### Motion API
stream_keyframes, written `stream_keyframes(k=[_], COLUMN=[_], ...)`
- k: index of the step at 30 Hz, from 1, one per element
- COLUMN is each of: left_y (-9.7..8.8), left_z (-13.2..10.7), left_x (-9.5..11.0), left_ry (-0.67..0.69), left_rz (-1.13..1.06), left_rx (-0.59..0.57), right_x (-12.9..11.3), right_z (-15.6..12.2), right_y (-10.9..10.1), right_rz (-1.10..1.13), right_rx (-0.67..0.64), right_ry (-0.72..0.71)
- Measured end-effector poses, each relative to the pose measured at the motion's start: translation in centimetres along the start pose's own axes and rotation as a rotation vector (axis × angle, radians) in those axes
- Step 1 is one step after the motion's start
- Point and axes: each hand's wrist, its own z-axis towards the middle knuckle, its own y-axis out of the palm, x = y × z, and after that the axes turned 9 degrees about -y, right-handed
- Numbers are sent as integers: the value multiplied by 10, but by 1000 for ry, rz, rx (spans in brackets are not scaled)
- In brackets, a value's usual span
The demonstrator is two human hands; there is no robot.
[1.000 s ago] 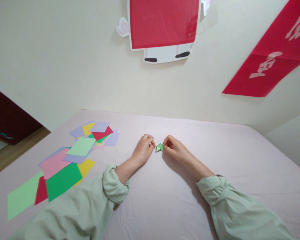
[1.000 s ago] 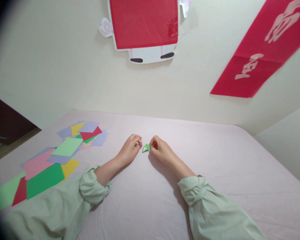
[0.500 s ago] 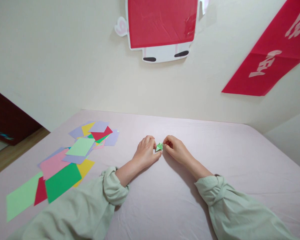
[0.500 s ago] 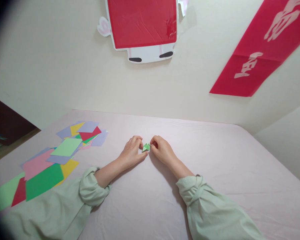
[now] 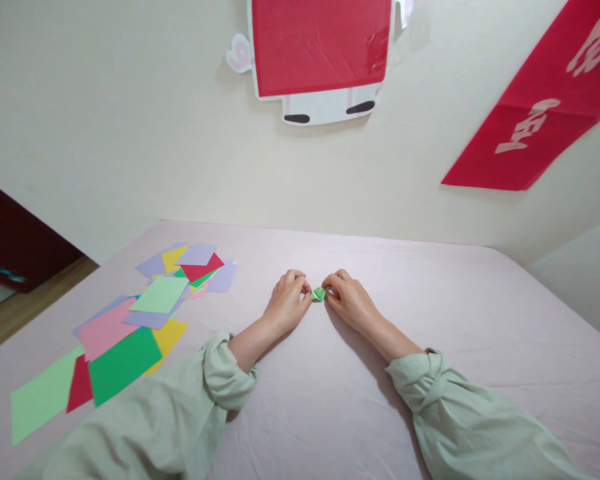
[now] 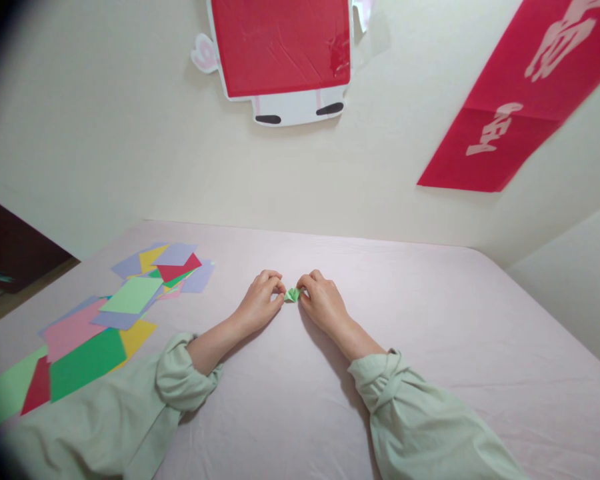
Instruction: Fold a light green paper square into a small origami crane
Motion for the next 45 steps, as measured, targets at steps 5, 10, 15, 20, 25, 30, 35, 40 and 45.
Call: stream_keyframes(k=[5,10,15,20,25,30,35,40,45], left_y=[-2,-11,-22,-26,-25,-24,-21,-21,-21], left_z=[3,4,1,-5,-6,-3,-2,-2,-2], left_x=[0,3,11,19,16,12,9,10,12], left_ry=[-31,-25,-13,61,108,123,146,156,150], left_rz=[-6,11,57,130,139,107,76,71,54], left_rx=[1,-79,-123,-144,-133,-132,-137,-132,-136], right_x=[-7,-4,17,29,25,22,17,13,14], right_z=[0,-1,-1,0,-1,-1,-1,-1,0], right_y=[-1,-3,-5,-1,1,0,-2,-2,0], right_rz=[7,75,367,503,452,408,335,249,245], right_rx=[-1,-20,-130,-113,-66,-64,-54,-47,-39], right_ry=[6,0,23,36,47,25,-6,-42,-45])
